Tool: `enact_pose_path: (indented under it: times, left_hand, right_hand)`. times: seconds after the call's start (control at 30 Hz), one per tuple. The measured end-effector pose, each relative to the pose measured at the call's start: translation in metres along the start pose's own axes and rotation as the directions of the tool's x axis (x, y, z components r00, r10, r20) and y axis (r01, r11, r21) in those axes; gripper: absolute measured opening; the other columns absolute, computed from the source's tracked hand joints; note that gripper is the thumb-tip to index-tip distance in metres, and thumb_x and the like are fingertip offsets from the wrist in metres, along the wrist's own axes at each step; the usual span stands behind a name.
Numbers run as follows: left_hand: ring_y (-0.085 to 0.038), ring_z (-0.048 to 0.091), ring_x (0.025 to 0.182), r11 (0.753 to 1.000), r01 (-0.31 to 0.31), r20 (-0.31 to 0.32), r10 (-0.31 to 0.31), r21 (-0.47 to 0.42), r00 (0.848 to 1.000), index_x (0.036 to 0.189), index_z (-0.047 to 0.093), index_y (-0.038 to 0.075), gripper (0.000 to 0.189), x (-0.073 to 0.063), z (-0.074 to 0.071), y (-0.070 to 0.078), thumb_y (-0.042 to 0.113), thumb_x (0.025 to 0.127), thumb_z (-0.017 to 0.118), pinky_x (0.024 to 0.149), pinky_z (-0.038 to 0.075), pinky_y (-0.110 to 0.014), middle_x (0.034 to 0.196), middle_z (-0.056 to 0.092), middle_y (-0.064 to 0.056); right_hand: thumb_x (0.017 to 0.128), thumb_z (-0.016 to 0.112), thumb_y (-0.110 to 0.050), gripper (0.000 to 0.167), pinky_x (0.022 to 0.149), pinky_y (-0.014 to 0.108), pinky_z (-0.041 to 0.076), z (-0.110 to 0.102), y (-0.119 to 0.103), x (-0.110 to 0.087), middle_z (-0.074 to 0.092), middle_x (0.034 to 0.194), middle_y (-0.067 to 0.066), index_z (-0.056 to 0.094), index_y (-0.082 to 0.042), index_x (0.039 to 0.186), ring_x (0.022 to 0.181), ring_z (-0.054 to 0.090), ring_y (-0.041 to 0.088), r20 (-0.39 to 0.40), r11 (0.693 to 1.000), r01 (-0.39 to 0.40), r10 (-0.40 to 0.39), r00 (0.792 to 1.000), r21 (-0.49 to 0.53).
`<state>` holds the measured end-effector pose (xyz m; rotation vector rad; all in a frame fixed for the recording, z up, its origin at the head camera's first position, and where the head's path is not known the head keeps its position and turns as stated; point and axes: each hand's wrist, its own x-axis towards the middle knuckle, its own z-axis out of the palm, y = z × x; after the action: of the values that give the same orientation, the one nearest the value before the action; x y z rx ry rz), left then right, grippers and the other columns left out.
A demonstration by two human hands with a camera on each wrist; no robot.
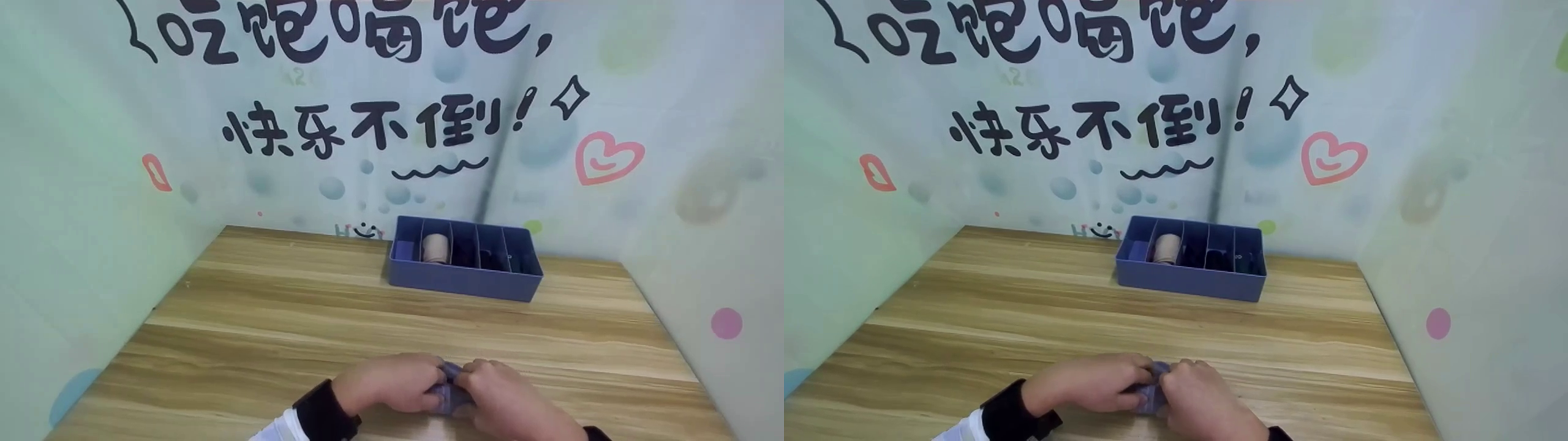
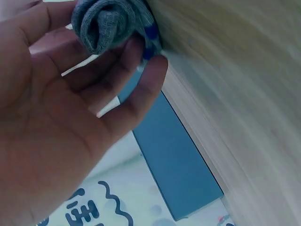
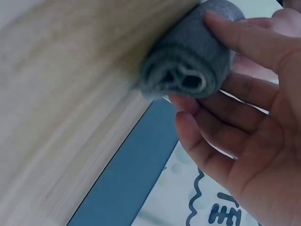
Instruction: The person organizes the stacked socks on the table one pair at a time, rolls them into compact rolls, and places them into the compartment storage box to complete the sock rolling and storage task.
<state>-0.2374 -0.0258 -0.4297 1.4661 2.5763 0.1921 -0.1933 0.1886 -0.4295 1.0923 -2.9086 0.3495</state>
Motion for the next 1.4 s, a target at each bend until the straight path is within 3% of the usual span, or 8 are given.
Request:
enact_pose_path:
  times: [0.1,0.27,0.43,0.6,0.83,1.13,1.27,1.4]
  left_hand:
    - [-0.005,0.056,0.080,0.996,0.024,-0.008,-0.024,-0.081,1.000,0.103,0.073,0.012,0.016,0.000,-0.001,-0.002,0.025,0.100,0.066,0.074,0.047,-0.016,0.095,0.068,0.005]
    - [-0.002,0.063,0.085,0.993,0.035,-0.053,-0.041,-0.114,0.998,0.112,0.074,0.014,0.015,0.000,-0.002,0.000,0.022,0.101,0.068,0.080,0.052,-0.014,0.103,0.075,0.006]
    - [-0.005,0.066,0.101,0.999,-0.016,-0.077,0.013,-0.048,0.997,0.112,0.078,0.013,0.016,-0.002,-0.002,0.002,0.018,0.104,0.064,0.091,0.052,-0.015,0.116,0.072,0.001]
    - [-0.005,0.067,0.110,1.000,-0.029,-0.093,0.028,-0.012,0.995,0.108,0.078,0.013,0.019,-0.002,-0.001,0.003,0.016,0.104,0.060,0.097,0.053,-0.016,0.123,0.072,0.000]
    - [-0.003,0.057,0.080,0.999,0.007,-0.106,-0.012,-0.048,0.994,0.092,0.072,0.013,0.016,0.002,0.002,0.004,0.014,0.102,0.060,0.074,0.048,-0.015,0.097,0.072,0.006]
    - [-0.004,0.067,0.093,0.996,0.059,-0.122,-0.066,-0.059,0.990,0.096,0.076,0.012,0.017,0.004,0.004,0.007,0.014,0.103,0.060,0.085,0.055,-0.019,0.104,0.076,0.006]
    - [-0.005,0.070,0.101,0.994,0.098,-0.120,-0.103,-0.051,0.987,0.101,0.078,0.013,0.018,0.004,0.005,0.011,0.015,0.104,0.060,0.090,0.056,-0.021,0.109,0.077,0.005]
    - [-0.006,0.069,0.101,0.989,0.147,-0.125,-0.150,-0.033,0.981,0.106,0.078,0.015,0.020,0.003,0.006,0.014,0.019,0.105,0.059,0.089,0.057,-0.022,0.111,0.075,0.005]
  right_hand:
    - [0.078,0.072,0.007,0.022,0.056,0.024,0.042,-0.001,0.003,0.002,0.060,0.074,-0.009,0.070,-0.014,0.079,0.066,0.048,0.001,0.058,0.994,-0.029,0.023,0.998,0.109]
    - [0.094,0.075,-0.007,0.024,0.054,0.020,0.033,-0.001,0.011,0.004,0.043,0.068,-0.015,0.064,-0.014,0.074,0.060,0.034,-0.001,0.092,0.973,-0.027,0.005,0.996,0.231]
    - [0.101,0.071,-0.016,0.034,0.054,0.018,0.026,-0.002,0.015,0.005,0.031,0.065,-0.017,0.059,-0.013,0.069,0.056,0.027,-0.001,0.133,0.949,-0.048,0.007,0.991,0.311]
    - [0.103,0.069,-0.019,0.033,0.055,0.018,0.032,-0.003,0.019,0.007,0.039,0.065,-0.016,0.065,-0.011,0.071,0.057,0.033,-0.001,0.177,0.936,-0.085,0.025,0.984,0.341]
    - [0.099,0.074,-0.027,0.025,0.077,0.028,0.052,-0.002,0.025,0.006,0.061,0.100,-0.001,0.083,-0.004,0.095,0.087,0.054,0.006,0.135,0.951,-0.054,0.014,0.991,0.304]
    - [0.098,0.075,-0.018,0.012,0.072,0.027,0.052,-0.001,0.021,0.009,0.073,0.092,0.000,0.073,-0.006,0.100,0.081,0.058,0.003,0.155,0.917,-0.148,0.096,0.983,0.370]
    - [0.098,0.076,-0.018,0.010,0.073,0.028,0.053,-0.002,0.014,0.005,0.069,0.094,-0.002,0.071,-0.009,0.099,0.083,0.057,0.003,0.076,0.954,-0.086,0.067,0.995,0.286]
    - [0.093,0.083,-0.030,0.025,0.072,0.026,0.051,-0.005,0.009,0.001,0.066,0.099,-0.004,0.071,-0.011,0.105,0.085,0.055,0.002,0.105,0.977,-0.055,0.034,0.994,0.205]
